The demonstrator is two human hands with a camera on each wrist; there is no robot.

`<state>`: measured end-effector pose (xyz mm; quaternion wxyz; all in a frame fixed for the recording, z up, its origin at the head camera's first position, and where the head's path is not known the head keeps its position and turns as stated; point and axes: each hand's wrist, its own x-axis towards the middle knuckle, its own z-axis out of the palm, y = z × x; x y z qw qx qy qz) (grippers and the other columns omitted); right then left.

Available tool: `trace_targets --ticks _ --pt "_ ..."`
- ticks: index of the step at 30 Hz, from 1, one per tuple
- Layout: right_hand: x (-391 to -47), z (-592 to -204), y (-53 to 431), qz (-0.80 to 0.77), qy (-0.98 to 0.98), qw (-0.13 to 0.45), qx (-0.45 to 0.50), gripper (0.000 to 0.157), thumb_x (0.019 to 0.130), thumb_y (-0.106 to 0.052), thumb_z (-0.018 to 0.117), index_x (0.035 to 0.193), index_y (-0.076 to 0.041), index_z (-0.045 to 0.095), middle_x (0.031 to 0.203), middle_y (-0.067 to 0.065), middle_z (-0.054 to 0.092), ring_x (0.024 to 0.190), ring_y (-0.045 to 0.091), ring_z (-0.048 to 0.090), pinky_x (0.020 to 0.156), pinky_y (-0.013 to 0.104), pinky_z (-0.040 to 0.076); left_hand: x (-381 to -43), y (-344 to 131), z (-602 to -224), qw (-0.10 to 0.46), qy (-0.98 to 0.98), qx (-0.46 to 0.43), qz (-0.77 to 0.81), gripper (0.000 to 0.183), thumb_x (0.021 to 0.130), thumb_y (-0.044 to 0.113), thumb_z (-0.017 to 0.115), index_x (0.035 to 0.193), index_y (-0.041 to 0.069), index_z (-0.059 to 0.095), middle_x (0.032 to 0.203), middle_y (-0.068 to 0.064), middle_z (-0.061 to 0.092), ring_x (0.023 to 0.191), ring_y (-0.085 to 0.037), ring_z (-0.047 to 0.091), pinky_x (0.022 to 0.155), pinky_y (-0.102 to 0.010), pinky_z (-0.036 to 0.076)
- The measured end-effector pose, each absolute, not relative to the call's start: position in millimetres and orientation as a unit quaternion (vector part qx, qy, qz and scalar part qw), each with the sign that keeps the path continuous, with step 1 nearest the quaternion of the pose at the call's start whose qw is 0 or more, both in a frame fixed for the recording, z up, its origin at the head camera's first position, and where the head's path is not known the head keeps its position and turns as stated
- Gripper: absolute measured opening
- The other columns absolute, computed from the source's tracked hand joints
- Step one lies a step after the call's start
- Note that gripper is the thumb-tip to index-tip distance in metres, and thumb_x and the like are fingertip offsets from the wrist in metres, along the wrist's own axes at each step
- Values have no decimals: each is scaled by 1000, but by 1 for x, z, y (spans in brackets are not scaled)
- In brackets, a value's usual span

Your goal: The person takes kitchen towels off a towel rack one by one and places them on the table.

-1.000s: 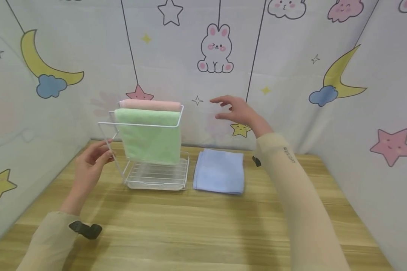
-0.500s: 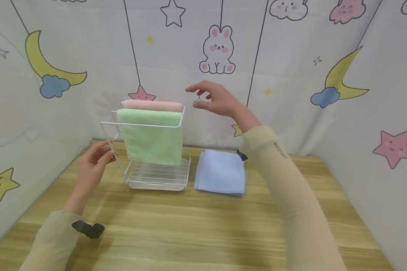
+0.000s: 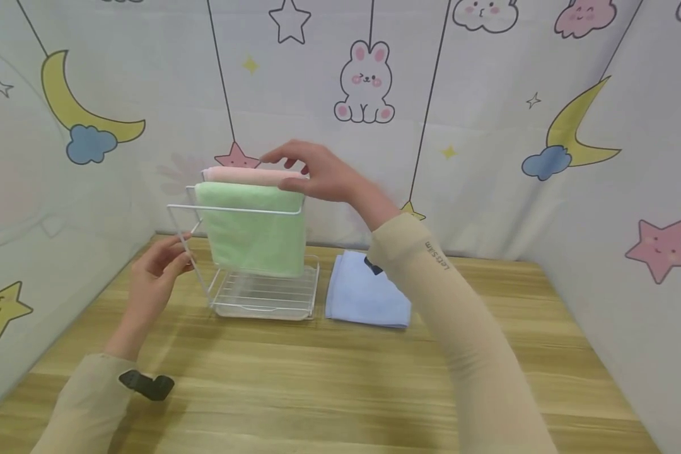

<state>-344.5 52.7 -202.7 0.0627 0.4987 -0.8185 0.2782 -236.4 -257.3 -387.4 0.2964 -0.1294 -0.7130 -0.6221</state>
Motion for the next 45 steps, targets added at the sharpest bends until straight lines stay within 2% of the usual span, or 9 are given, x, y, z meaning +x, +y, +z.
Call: trace_targets --ticks 5,10,15,24,34,45 --pt "-340 -209 37 276 -814 48 508 42 95 -21 66 136 -16 58 139 -1 59 115 17 56 94 34 54 -236 -258 -387 296 -714 -129 -622 31 93 -7 60 124 -10 59 93 15 71 83 -1 66 75 -15 63" --pt "-337 -217 28 253 -819 31 513 44 95 -22 67 137 -18 57 141 -2 56 116 15 55 97 33 54 -235 -258 -387 293 -716 -129 -621 32 94 -6 60 124 -12 57 93 16 71 83 1 66 75 -15 63" --pt "-338 -221 25 238 -824 37 512 44 95 -23 68 137 -18 57 139 -2 57 114 15 55 98 32 53 -235 -258 -387 291 -720 -128 -617 31 95 0 61 125 -8 59 96 16 71 85 1 65 77 -16 63" --pt "-336 -217 23 214 -846 29 488 42 95 -21 67 135 -18 59 119 3 60 114 18 56 99 33 52 -235 -258 -386 292 -717 -132 -620 31 94 -4 60 124 -10 58 96 17 71 85 3 65 75 -15 63" --pt "-336 -212 18 172 -866 20 469 41 93 -20 69 133 -16 61 109 6 59 102 20 53 89 33 52 -235 -257 -387 296 -710 -141 -624 31 93 -7 60 124 -10 58 96 16 71 84 2 66 75 -15 63" --pt "-338 -212 17 175 -857 37 484 32 96 -14 65 127 -12 66 106 6 64 92 19 53 80 29 50 -236 -257 -387 298 -707 -142 -626 31 93 -7 60 123 -12 57 95 16 71 84 2 66 75 -14 62"
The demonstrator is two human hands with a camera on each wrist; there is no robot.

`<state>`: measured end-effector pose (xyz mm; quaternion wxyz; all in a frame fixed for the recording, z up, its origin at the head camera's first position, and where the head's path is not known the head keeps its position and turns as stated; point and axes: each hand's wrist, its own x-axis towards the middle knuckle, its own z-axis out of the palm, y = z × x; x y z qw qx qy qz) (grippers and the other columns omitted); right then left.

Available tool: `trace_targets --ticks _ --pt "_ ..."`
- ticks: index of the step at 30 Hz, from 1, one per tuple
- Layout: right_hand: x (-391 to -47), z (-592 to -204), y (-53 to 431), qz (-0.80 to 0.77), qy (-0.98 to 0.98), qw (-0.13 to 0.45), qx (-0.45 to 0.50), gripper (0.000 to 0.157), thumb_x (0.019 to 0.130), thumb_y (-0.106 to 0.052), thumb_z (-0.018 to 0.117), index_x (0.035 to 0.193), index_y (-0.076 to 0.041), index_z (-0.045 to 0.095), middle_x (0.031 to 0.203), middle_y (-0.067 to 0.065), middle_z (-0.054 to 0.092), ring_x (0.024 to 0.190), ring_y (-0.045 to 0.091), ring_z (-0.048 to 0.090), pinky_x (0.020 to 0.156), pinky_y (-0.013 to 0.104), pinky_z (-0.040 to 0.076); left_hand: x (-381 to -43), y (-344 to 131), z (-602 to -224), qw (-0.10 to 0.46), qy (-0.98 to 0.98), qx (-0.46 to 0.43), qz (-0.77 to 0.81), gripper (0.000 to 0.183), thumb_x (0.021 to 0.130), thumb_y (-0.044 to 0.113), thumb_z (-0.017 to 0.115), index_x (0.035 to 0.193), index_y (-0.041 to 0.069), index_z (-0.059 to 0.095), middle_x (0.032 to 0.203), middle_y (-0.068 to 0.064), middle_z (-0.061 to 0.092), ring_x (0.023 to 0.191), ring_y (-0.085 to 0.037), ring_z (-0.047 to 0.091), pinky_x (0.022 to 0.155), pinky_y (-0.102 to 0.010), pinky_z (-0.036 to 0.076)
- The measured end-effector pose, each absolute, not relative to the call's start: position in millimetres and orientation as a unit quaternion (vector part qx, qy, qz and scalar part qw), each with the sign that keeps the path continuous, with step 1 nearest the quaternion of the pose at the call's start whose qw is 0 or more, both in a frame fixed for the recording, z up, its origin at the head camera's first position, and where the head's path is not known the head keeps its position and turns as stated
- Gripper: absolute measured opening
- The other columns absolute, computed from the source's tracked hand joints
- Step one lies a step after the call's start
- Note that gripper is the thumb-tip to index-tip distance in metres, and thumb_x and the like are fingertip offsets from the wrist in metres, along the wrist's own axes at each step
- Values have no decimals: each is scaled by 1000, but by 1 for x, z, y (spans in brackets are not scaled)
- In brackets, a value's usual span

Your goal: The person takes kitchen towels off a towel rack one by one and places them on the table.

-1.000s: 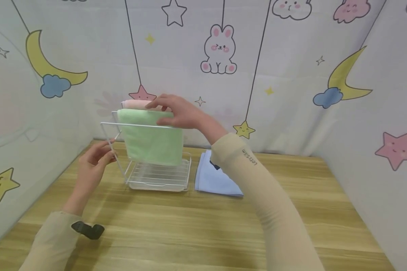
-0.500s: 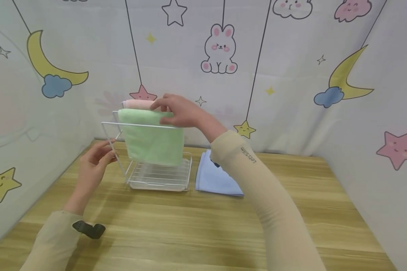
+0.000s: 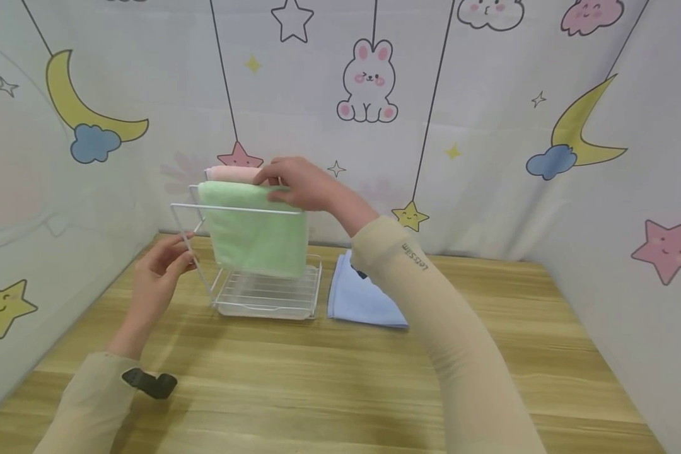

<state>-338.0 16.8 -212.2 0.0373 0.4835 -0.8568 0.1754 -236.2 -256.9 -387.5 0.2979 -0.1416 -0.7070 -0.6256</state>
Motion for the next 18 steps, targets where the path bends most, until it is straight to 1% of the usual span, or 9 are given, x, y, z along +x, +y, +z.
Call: trace_targets --ticks 3,6,12,18 --pt "-337 -212 17 169 -854 43 490 30 97 -13 64 126 -10 67 110 7 66 91 19 54 79 29 51 -236 -257 -387 297 -706 -143 -627 31 93 -7 60 123 -14 56 95 16 71 84 1 67 75 -14 62" --pt "-337 -212 17 158 -853 53 494 28 97 -13 64 124 -9 68 112 7 67 89 19 55 78 30 51 -236 -258 -387 295 -711 -141 -623 31 93 -6 60 124 -13 57 96 16 71 85 2 66 75 -14 63" --pt "-338 -213 17 150 -847 74 505 26 97 -12 63 122 -7 69 110 9 68 87 19 57 77 29 53 -236 -259 -388 292 -716 -137 -619 31 94 -6 60 125 -9 58 97 17 71 85 2 66 76 -15 63" --pt "-337 -215 17 154 -840 94 512 25 97 -10 63 120 -7 71 106 9 69 83 19 57 75 29 51 -236 -259 -388 292 -710 -141 -625 31 94 -6 60 125 -10 58 98 16 72 86 1 67 76 -15 63"
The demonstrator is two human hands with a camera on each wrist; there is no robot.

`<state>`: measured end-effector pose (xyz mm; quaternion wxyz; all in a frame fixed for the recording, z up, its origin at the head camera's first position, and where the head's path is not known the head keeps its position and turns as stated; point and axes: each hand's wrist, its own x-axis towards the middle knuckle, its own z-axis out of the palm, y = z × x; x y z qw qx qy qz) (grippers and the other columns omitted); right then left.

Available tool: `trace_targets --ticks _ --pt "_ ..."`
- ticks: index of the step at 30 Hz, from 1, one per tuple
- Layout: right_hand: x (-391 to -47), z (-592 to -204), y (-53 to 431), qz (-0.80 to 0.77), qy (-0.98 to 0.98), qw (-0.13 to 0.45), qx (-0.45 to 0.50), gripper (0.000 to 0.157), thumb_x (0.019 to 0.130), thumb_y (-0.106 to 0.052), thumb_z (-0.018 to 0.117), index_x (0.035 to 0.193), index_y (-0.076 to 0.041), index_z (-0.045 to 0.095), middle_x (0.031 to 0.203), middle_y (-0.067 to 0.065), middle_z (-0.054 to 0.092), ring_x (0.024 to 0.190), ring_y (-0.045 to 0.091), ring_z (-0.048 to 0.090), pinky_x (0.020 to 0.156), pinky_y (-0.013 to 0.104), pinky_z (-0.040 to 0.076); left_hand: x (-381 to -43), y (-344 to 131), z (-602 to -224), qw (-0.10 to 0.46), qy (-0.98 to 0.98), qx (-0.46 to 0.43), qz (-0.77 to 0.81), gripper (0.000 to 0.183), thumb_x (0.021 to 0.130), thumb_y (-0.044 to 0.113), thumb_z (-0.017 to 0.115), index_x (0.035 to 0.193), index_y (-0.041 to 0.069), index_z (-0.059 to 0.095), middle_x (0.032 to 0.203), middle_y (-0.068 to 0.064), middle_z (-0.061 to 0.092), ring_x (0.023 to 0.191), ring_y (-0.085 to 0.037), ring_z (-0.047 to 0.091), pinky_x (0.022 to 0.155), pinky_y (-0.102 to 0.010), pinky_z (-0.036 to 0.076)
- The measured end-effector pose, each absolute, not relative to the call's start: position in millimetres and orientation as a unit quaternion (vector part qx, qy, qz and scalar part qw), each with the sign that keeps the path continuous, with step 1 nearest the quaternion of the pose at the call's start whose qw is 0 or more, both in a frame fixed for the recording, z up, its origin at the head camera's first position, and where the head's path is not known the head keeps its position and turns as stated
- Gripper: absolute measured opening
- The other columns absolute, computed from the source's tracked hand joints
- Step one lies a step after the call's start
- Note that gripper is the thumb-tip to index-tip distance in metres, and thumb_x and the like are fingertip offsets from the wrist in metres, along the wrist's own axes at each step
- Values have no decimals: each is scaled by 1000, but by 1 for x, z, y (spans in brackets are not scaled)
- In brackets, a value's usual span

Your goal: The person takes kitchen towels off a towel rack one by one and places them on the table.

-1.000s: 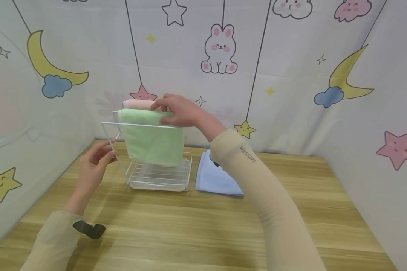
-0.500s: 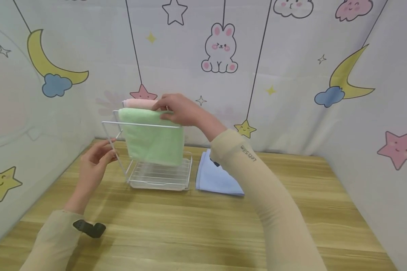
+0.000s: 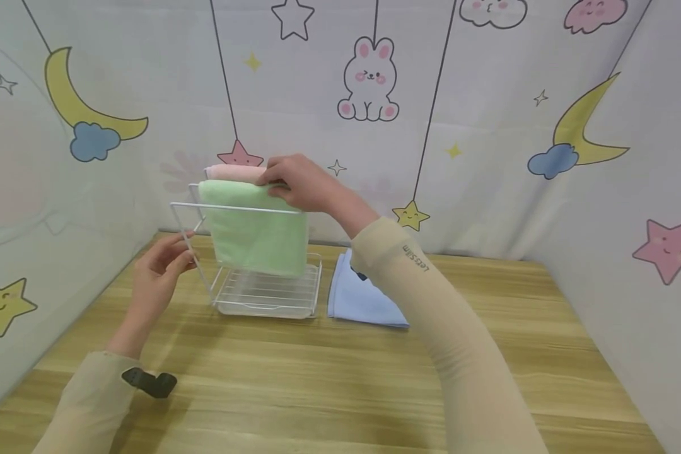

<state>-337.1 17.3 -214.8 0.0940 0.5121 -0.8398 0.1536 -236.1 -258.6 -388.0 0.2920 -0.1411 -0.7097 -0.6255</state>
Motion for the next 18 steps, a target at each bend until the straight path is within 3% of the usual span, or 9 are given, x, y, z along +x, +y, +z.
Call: trace_targets --ticks 18 --pt "-333 -215 17 159 -832 125 517 24 96 -6 62 117 -8 73 99 8 70 77 17 54 68 24 45 -235 -259 -387 293 -709 -145 -626 31 94 -6 60 124 -11 57 96 16 71 85 -2 68 76 -14 62"
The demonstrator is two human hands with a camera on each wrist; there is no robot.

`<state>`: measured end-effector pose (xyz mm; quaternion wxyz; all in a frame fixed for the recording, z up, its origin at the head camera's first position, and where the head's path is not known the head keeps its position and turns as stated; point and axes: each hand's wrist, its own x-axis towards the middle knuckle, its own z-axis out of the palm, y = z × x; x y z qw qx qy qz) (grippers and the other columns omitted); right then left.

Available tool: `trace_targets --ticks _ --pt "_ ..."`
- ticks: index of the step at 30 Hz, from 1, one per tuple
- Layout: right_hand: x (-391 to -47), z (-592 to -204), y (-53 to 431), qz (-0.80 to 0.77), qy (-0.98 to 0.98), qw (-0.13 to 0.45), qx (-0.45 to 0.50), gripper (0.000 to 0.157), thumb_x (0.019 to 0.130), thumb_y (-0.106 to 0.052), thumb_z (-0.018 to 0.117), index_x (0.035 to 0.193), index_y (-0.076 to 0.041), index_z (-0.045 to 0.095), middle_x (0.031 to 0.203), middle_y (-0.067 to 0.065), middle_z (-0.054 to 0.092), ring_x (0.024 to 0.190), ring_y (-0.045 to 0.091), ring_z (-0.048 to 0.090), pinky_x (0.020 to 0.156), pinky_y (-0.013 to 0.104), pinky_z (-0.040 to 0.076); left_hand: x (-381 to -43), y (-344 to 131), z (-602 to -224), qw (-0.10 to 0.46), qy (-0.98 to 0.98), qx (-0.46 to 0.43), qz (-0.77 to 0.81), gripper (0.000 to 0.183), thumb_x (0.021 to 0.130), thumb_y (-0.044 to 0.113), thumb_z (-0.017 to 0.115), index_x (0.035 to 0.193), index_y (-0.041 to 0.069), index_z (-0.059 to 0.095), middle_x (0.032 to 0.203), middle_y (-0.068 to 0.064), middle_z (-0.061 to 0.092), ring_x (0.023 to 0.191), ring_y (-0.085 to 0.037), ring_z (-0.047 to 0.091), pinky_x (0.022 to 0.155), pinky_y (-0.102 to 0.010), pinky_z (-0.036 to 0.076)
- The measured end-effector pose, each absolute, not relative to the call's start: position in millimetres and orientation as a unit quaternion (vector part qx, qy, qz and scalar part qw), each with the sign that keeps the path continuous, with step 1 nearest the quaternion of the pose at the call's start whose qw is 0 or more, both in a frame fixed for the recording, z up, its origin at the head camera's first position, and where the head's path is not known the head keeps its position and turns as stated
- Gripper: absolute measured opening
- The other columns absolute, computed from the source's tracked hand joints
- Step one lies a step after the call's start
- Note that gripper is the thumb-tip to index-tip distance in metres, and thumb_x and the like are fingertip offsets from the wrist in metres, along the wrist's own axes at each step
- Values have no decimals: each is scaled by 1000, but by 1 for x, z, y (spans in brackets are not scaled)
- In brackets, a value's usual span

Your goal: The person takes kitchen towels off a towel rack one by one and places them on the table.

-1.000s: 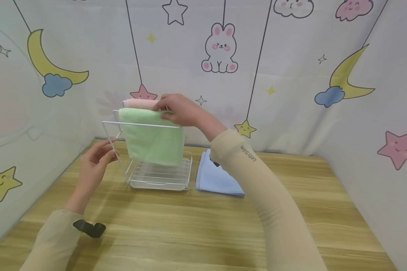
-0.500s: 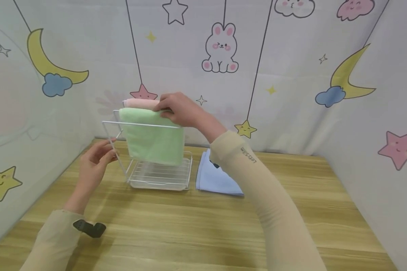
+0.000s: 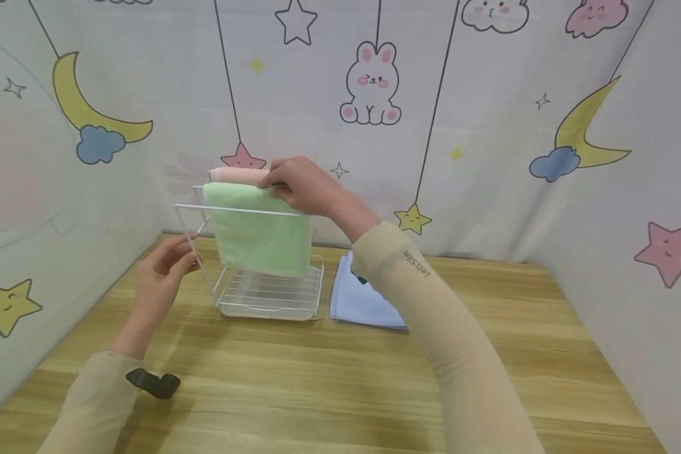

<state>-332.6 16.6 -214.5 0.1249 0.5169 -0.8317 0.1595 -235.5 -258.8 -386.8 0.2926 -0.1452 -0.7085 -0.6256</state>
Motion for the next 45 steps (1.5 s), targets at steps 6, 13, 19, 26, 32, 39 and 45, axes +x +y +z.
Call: trace_targets --ticks 6,13,19,26,32,39,45 --pt "-331 -213 16 157 -835 128 511 25 96 -4 61 118 -8 72 97 10 70 76 18 51 67 25 43 -235 -258 -386 292 -707 -146 -627 31 94 -6 60 124 -11 57 97 16 71 86 0 67 76 -14 62" --pt "-327 -210 14 157 -835 133 510 25 96 0 58 117 -5 72 102 11 71 84 21 60 75 29 53 -235 -258 -386 293 -704 -143 -632 31 93 -6 60 124 -11 58 96 15 72 85 -3 68 75 -15 63" --pt "-325 -208 12 157 -831 145 513 25 96 1 57 116 -3 71 104 12 70 87 22 62 75 30 54 -235 -259 -385 292 -703 -146 -632 31 93 -7 60 124 -13 57 96 16 72 84 -1 67 75 -16 63" --pt "-323 -197 9 145 -826 164 520 24 97 1 55 115 -3 71 105 12 70 91 23 63 78 30 55 -235 -259 -385 292 -706 -144 -629 30 94 -6 60 123 -12 57 96 16 72 84 0 67 75 -16 63" --pt "-319 -182 5 137 -827 163 520 25 98 1 53 115 -4 71 106 11 70 96 21 63 82 28 55 -235 -260 -386 293 -709 -138 -627 30 94 -6 60 123 -13 57 97 17 72 85 0 67 75 -15 63" --pt "-317 -162 8 138 -821 178 525 25 97 3 52 111 -2 71 106 11 69 98 23 63 85 30 55 -235 -260 -386 292 -712 -133 -625 31 93 -8 59 124 -11 58 96 18 71 84 1 67 75 -14 62" --pt "-313 -143 12 152 -817 192 521 23 97 3 53 111 0 71 105 13 69 96 23 61 83 29 54 -234 -260 -386 288 -717 -125 -623 31 94 -8 58 125 -11 57 97 20 71 84 2 65 75 -14 62"
